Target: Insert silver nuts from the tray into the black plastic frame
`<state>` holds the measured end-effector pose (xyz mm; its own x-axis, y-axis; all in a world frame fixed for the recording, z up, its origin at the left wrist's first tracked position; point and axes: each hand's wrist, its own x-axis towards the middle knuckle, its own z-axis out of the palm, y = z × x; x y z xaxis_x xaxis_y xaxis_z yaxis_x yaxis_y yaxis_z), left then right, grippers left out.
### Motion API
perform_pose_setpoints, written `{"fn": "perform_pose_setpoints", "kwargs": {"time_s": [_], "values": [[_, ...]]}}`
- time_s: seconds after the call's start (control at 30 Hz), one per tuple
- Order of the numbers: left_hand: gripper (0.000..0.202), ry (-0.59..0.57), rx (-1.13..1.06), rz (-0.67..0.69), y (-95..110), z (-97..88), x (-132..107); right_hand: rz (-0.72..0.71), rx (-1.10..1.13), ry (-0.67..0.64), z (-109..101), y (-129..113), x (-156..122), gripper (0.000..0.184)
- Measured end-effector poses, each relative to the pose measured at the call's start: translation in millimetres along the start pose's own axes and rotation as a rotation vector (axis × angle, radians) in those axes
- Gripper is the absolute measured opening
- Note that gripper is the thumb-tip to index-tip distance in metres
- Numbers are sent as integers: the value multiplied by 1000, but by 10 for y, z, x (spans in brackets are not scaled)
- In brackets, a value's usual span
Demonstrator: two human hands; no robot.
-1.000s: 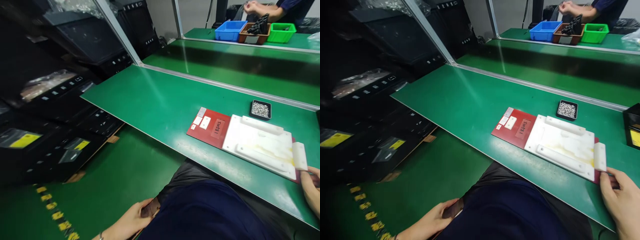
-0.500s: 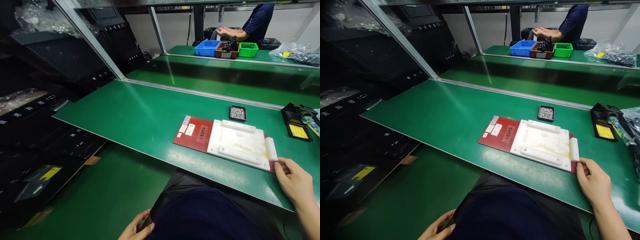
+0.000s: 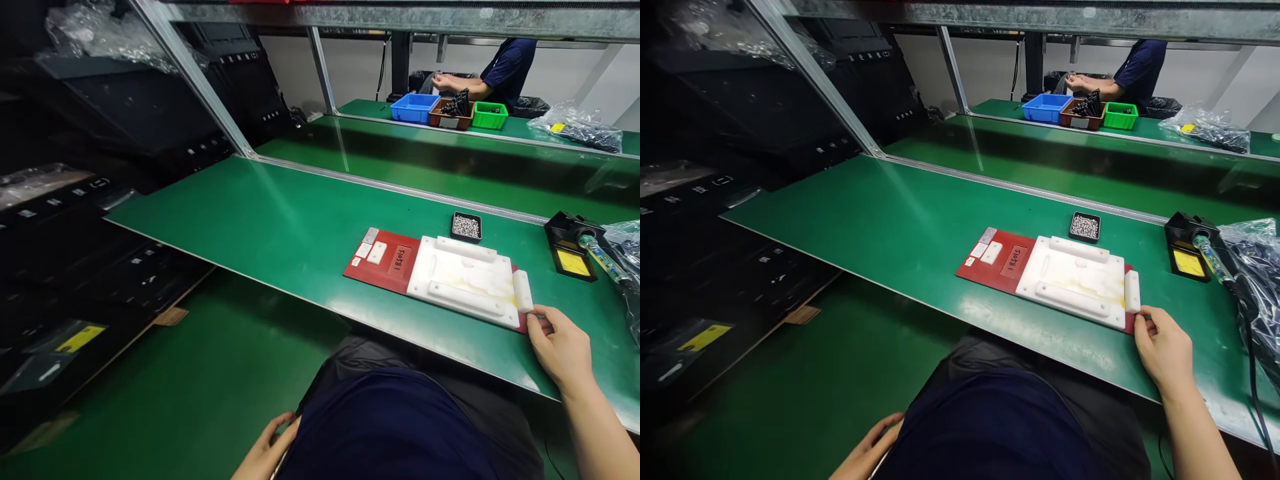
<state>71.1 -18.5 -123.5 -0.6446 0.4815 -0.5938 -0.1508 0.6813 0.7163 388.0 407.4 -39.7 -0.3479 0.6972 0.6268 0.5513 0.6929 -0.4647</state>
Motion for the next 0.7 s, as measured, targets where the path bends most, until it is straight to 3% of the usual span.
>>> {"fn": "perform_pose_setpoints", "kwargs": {"time_s": [0.17, 0.27, 0.37, 0.5, 0.7], "values": [[100, -74, -81, 26, 239, 92, -219, 35, 20, -19, -16, 29, -9, 43], [97, -155, -83, 83, 244, -54, -499, 52, 37, -42, -22, 37, -17, 43], [86, -395, -45, 211, 172, -297, -669, 55, 55, -59, -23, 56, -21, 43], [79, -479, 135, 294, 58, -456, -596, 29, 76, -59, -21, 79, -19, 43], [78, -546, 73, 368, -54, -310, -464, -2, 60, -70, -57, 70, -22, 43]]}}
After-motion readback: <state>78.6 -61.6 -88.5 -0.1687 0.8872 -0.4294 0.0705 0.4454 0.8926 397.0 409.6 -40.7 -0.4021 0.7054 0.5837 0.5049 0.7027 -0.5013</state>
